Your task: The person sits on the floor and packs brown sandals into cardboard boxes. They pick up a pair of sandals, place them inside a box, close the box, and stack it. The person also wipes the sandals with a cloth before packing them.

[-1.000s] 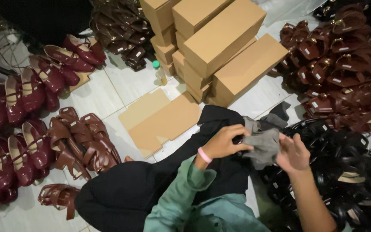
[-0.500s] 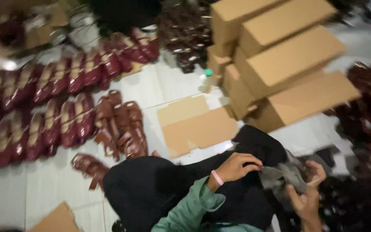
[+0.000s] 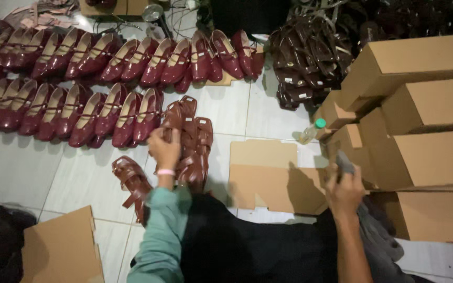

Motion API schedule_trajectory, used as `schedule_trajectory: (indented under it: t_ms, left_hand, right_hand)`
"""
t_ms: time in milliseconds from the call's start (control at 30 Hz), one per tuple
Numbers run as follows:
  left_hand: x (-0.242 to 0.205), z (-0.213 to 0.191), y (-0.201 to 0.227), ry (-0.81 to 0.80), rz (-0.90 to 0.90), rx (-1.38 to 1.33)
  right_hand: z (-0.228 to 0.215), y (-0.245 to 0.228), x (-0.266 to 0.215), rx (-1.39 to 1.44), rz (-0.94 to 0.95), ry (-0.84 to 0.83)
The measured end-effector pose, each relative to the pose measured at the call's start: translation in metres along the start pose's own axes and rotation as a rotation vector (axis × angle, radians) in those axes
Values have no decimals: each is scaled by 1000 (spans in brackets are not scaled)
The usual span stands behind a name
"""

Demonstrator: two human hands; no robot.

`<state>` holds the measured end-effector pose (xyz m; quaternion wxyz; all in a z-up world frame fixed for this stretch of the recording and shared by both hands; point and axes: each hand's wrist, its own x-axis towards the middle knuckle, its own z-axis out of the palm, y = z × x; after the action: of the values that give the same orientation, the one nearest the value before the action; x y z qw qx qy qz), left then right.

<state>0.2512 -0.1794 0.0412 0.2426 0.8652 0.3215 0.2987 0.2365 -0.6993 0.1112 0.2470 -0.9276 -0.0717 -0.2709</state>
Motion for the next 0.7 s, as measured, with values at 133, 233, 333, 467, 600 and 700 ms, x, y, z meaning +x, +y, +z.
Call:
schedule_trajectory:
  t_ms: [133, 233, 333, 467, 600, 700]
  left_hand:
    - [53, 8, -51, -288, -206, 117]
    - [62, 10, -61, -556, -298, -31]
    - [65, 2, -69, -861, -453, 115]
    - [70, 8, -81, -995, -773, -171]
    - [68, 17, -82, -909, -170, 274]
    - [64, 19, -66, -788, -120, 357]
  right_hand:
    - [57, -4, 39, -135, 25, -57]
    - [80, -5, 47, -149, 2, -11]
    - [94, 4, 48, -135, -75, 178]
    - [117, 15, 54, -186, -33, 132]
    - [142, 22, 57, -235, -43, 203]
    - [158, 34, 49, -201, -46, 242]
